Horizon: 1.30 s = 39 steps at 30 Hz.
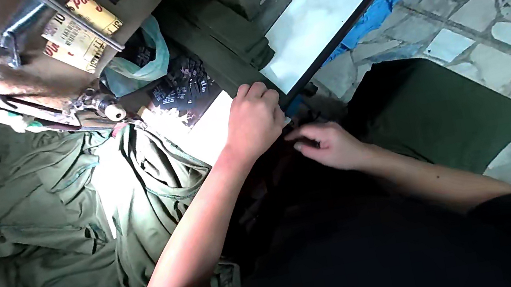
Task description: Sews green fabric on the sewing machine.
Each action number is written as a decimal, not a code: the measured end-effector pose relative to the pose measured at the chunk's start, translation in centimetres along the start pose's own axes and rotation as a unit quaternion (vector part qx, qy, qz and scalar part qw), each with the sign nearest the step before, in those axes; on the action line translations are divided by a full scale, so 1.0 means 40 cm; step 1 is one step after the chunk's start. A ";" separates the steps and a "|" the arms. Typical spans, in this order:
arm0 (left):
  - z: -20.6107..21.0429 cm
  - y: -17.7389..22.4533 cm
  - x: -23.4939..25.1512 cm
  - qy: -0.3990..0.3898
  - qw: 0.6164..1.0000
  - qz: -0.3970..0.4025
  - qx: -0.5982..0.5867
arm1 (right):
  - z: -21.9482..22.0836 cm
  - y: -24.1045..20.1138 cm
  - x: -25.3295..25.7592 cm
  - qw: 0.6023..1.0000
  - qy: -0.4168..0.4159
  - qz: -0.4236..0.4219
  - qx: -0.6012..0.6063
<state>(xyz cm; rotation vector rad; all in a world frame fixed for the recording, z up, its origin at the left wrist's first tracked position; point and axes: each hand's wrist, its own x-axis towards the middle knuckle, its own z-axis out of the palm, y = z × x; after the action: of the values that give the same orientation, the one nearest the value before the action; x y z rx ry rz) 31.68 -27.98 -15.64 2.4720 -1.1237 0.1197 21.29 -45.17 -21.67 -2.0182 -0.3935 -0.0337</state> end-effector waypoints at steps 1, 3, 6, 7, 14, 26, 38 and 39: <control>-0.004 0.001 0.003 -0.005 1.000 -0.010 -0.008 | -0.011 0.007 0.012 0.999 0.040 -0.003 0.009; -0.007 0.000 0.008 -0.008 1.000 -0.022 -0.020 | -0.032 0.013 0.040 0.993 0.115 -0.003 0.036; -0.022 0.005 0.018 -0.016 0.995 -0.072 -0.063 | -0.061 0.010 0.082 0.984 0.173 -0.003 0.051; -0.032 0.008 0.022 -0.022 0.991 -0.098 -0.084 | -0.067 0.009 0.096 0.982 0.182 -0.003 0.052; -0.057 -0.001 0.028 0.031 0.977 -0.148 -0.153 | -0.100 -0.032 0.231 0.996 0.087 0.013 -0.018; -0.262 0.092 0.020 0.291 0.899 0.018 -0.328 | -0.180 -0.297 0.308 0.938 0.144 -0.271 0.161; -0.210 0.115 -0.286 0.256 0.749 -0.126 -0.598 | -0.003 -0.350 0.202 0.952 -0.030 -0.233 0.199; -0.210 0.113 -0.301 0.255 0.749 -0.130 -0.598 | 0.008 -0.353 0.205 0.950 -0.039 -0.247 0.187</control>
<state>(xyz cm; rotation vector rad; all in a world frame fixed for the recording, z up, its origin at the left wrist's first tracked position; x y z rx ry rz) 21.08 -18.74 -9.44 1.2487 -0.3409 -0.0211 24.89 -36.94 -8.04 -1.5117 -0.8815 -0.1761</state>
